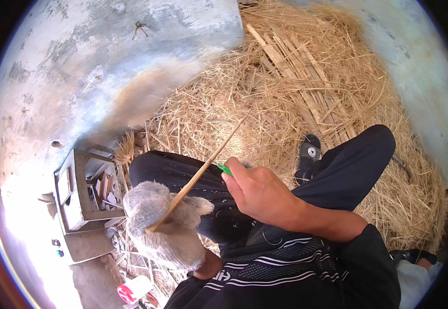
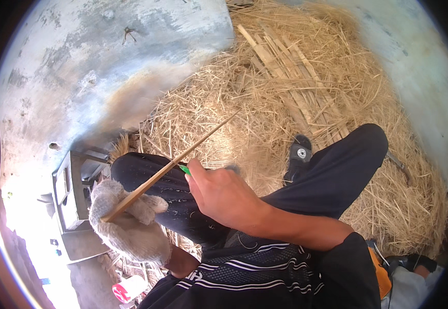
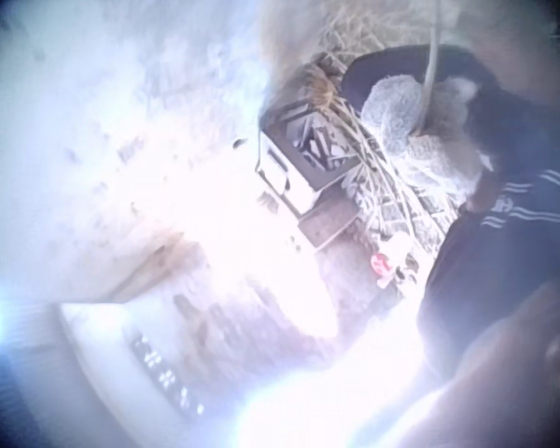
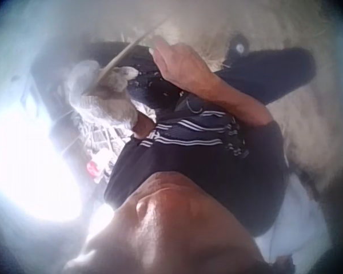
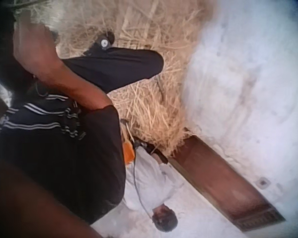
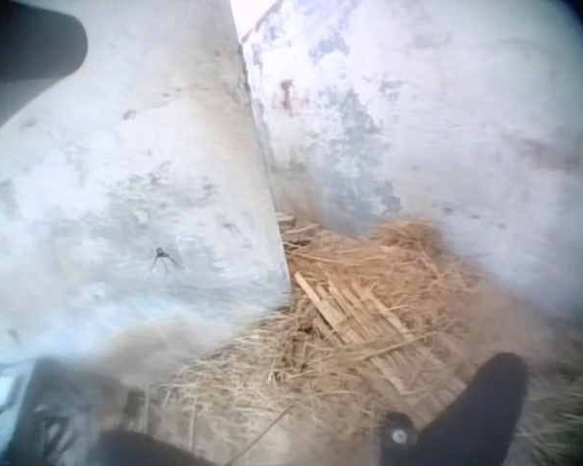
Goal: The person sits on a straw-covered floor and uses a machete to split a long bamboo stick into thin strips. They then use a green utility knife to shave and smooth the edges of the bamboo strips.
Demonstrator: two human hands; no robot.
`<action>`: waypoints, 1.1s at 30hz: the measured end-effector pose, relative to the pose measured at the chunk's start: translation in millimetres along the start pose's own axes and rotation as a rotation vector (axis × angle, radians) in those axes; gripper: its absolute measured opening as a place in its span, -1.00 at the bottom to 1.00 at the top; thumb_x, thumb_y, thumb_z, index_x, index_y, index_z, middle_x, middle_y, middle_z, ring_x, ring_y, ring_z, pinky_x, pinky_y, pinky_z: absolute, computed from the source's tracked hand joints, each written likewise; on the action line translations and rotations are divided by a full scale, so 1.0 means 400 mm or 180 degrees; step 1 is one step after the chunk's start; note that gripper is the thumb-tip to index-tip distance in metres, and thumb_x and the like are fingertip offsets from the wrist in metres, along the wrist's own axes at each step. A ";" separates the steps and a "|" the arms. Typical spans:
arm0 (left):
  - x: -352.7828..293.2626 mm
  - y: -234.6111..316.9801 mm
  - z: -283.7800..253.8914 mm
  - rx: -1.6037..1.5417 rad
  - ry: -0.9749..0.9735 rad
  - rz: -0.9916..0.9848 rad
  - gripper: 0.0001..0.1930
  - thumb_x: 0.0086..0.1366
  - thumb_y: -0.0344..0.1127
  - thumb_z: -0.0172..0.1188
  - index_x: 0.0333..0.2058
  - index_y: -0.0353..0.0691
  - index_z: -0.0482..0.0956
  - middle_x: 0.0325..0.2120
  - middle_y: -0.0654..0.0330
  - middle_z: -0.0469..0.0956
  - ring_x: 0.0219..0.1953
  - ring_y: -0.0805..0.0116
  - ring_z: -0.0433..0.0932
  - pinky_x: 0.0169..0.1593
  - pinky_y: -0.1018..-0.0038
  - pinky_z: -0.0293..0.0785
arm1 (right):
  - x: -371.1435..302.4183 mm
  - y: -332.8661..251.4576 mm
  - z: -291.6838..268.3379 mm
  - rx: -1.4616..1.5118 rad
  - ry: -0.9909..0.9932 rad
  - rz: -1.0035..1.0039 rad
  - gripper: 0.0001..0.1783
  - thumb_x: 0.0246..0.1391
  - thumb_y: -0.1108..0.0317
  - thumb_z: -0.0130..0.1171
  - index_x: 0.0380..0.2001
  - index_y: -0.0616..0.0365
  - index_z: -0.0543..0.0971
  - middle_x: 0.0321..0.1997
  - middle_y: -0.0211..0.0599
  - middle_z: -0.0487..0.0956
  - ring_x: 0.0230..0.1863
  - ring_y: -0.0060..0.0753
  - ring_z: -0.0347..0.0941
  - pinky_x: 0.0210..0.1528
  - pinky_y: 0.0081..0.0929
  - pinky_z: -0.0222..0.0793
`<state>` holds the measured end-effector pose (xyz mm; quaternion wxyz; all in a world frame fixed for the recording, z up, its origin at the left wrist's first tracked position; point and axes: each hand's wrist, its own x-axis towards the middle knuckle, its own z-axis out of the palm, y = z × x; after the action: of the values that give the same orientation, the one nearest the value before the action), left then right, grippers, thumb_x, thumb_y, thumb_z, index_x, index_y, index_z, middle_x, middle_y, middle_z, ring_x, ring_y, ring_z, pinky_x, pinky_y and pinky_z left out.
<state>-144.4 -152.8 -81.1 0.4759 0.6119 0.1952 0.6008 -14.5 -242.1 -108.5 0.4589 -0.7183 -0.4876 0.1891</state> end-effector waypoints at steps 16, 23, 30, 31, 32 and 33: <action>0.003 0.117 0.036 0.1286 0.0878 -0.0237 -0.73 -0.07 -0.40 0.25 -0.40 -0.52 0.67 -0.56 0.07 0.56 -0.56 0.39 0.52 -0.51 0.56 0.38 | -0.050 -0.186 -0.002 0.0078 -0.0005 -0.0548 -0.73 0.01 0.49 0.24 -0.24 0.25 0.40 -0.60 -0.16 0.44 -0.64 -0.09 0.48 -0.63 -0.23 0.41; 0.001 0.103 0.023 0.1104 0.0609 0.0008 -0.77 -0.01 -0.45 0.25 -0.38 -0.54 0.66 -0.56 0.07 0.54 -0.55 0.37 0.52 -0.54 0.54 0.39 | -0.066 -0.139 0.029 -0.0571 0.0395 -0.0750 -0.72 -0.04 0.48 0.27 -0.28 0.20 0.40 -0.63 -0.23 0.40 -0.67 -0.15 0.46 -0.69 -0.26 0.39; 0.014 0.113 0.031 0.0549 0.0684 -0.0026 -0.75 0.20 -0.46 0.27 -0.20 -0.54 0.63 -0.62 0.13 0.50 -0.70 0.48 0.46 -0.57 0.63 0.35 | -0.045 0.133 0.069 -0.1517 0.0243 0.0544 -0.75 0.14 0.41 0.02 -0.17 0.37 0.43 -0.57 0.07 0.55 -0.58 0.16 0.52 -0.50 -0.04 0.46; 0.011 0.096 0.004 0.0511 0.0507 0.0234 -0.74 0.22 -0.44 0.27 -0.19 -0.55 0.62 -0.58 0.13 0.50 -0.70 0.46 0.48 -0.62 0.68 0.35 | -0.063 0.230 0.057 -0.1539 0.0231 0.0418 -0.73 0.14 0.39 0.01 -0.18 0.41 0.44 -0.60 0.14 0.54 -0.50 0.27 0.52 -0.39 0.05 0.45; 0.008 0.107 0.010 0.0642 0.0464 0.0253 -0.73 0.24 -0.45 0.22 -0.20 -0.62 0.59 -0.62 0.10 0.49 -0.76 0.50 0.38 -0.66 0.57 0.50 | -0.058 0.210 0.048 -0.1387 0.0239 0.0613 -0.74 0.17 0.39 0.00 -0.17 0.39 0.42 -0.59 0.19 0.52 -0.47 0.30 0.51 -0.38 0.06 0.43; 0.023 0.107 0.013 0.0583 0.0466 0.0330 -0.71 0.24 -0.43 0.23 -0.20 -0.63 0.58 -0.58 0.07 0.50 -0.75 0.47 0.40 -0.66 0.56 0.50 | -0.060 0.183 0.027 -0.1231 0.0240 0.0804 -0.76 0.20 0.40 -0.01 -0.16 0.38 0.41 -0.58 0.23 0.51 -0.44 0.34 0.50 -0.36 0.07 0.41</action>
<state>-152.0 -167.1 -40.3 0.3709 0.6165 0.2515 0.6473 5.4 -265.7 -179.8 0.3033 -0.8547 -0.4035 0.1211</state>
